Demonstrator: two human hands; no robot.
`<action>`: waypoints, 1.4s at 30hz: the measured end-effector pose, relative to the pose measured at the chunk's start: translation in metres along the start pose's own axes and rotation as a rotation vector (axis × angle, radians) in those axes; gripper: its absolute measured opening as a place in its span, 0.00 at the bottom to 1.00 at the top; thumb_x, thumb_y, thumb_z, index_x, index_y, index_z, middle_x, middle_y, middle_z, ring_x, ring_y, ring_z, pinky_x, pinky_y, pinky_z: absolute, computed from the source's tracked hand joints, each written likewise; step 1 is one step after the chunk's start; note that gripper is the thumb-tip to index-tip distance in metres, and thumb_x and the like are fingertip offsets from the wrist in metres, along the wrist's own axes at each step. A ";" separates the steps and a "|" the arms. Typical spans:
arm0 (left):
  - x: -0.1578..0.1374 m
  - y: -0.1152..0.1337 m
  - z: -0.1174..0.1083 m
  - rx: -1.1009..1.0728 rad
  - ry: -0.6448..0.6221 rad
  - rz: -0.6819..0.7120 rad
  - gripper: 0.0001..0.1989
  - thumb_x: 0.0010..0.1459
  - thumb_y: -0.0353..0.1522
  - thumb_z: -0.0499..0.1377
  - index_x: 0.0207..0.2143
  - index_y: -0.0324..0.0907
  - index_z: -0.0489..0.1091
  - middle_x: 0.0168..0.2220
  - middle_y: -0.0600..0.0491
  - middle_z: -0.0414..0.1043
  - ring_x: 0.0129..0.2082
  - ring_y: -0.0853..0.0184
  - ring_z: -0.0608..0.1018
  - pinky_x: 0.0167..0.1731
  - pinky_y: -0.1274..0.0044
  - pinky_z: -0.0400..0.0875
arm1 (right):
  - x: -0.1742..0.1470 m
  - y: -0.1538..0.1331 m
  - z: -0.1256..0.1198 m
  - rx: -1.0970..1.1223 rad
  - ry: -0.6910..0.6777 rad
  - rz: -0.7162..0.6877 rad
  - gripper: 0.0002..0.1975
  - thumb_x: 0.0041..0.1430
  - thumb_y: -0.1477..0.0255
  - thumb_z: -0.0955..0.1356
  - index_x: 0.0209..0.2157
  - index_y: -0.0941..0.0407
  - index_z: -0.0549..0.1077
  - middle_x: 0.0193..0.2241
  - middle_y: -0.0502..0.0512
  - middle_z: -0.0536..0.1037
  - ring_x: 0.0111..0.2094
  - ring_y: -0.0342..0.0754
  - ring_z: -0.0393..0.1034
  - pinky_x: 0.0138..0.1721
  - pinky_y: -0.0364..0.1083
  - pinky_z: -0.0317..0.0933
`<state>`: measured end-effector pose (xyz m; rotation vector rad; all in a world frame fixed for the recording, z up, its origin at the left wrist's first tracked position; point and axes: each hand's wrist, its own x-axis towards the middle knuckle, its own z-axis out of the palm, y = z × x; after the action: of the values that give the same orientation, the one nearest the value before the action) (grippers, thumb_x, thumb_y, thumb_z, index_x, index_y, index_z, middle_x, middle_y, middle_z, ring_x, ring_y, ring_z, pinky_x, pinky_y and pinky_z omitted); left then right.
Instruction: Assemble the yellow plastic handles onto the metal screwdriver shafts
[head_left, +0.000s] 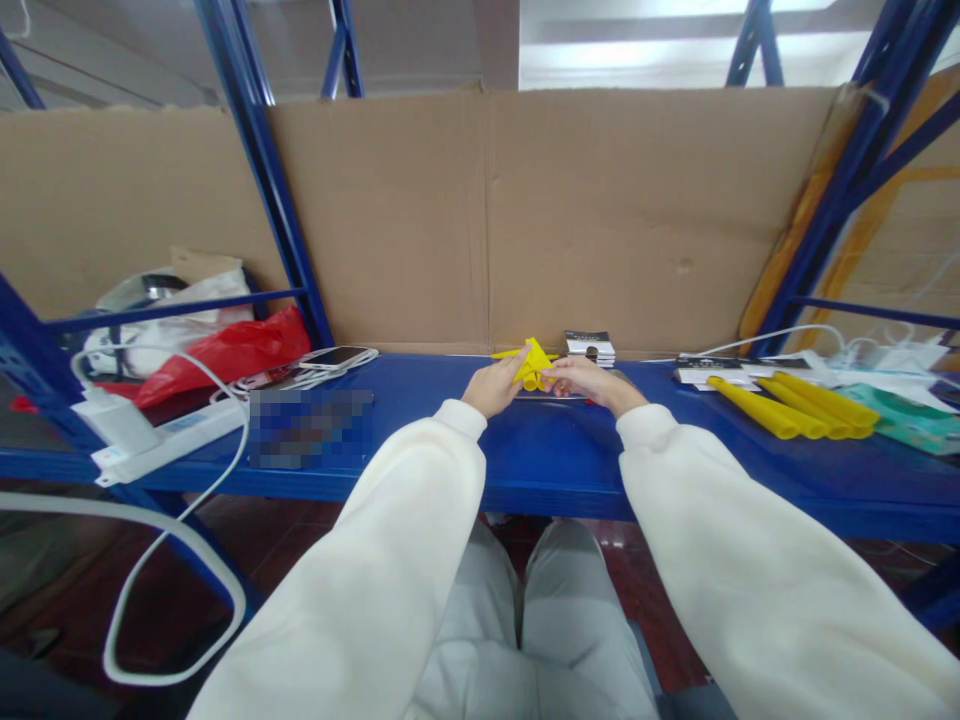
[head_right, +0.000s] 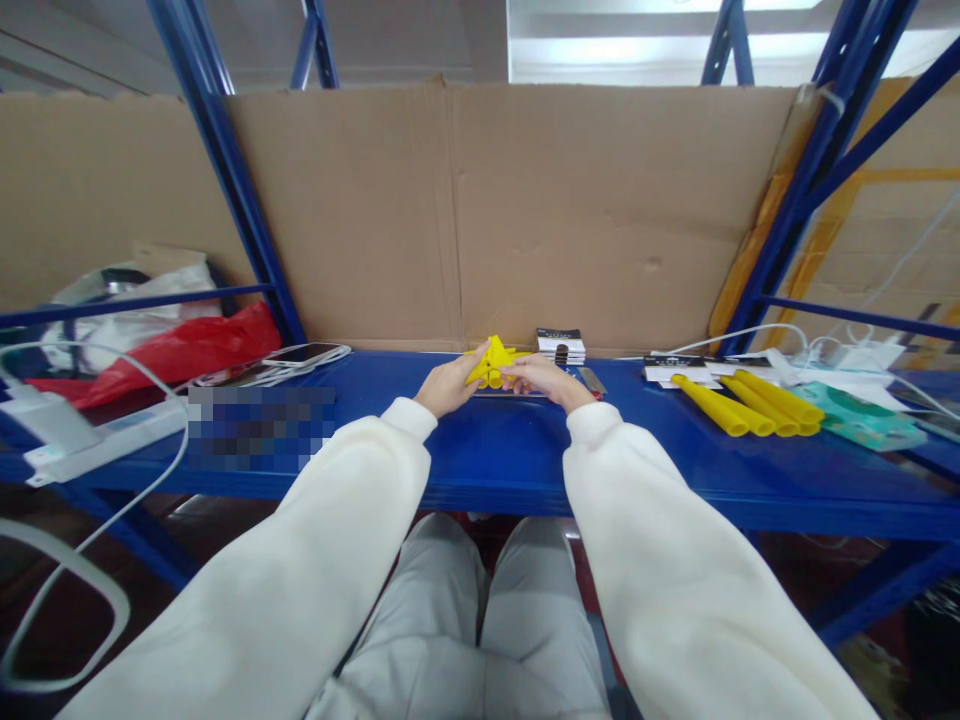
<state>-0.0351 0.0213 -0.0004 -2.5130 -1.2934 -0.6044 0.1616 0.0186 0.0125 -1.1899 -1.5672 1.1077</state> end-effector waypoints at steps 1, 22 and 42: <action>0.000 0.001 -0.001 0.001 -0.003 -0.007 0.34 0.67 0.29 0.55 0.72 0.46 0.51 0.65 0.45 0.67 0.59 0.60 0.76 0.53 0.74 0.72 | 0.001 0.000 -0.002 0.064 0.049 -0.004 0.13 0.52 0.73 0.77 0.21 0.58 0.72 0.17 0.51 0.75 0.18 0.39 0.65 0.20 0.37 0.57; -0.001 0.008 -0.008 0.007 0.024 -0.041 0.24 0.68 0.34 0.55 0.66 0.47 0.66 0.56 0.47 0.77 0.53 0.61 0.79 0.48 0.75 0.73 | 0.011 0.000 -0.032 0.616 0.601 -0.046 0.12 0.66 0.68 0.66 0.28 0.53 0.62 0.18 0.43 0.65 0.15 0.38 0.55 0.16 0.37 0.54; 0.001 0.000 0.000 0.087 -0.107 -0.284 0.19 0.70 0.37 0.53 0.56 0.44 0.76 0.49 0.40 0.80 0.49 0.56 0.82 0.47 0.72 0.74 | 0.003 -0.006 -0.022 0.577 0.491 -0.050 0.11 0.63 0.76 0.64 0.25 0.56 0.69 0.17 0.46 0.67 0.16 0.38 0.56 0.19 0.38 0.53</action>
<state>-0.0348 0.0220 -0.0004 -2.3384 -1.6944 -0.4635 0.1814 0.0237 0.0238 -0.9226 -0.8199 1.0365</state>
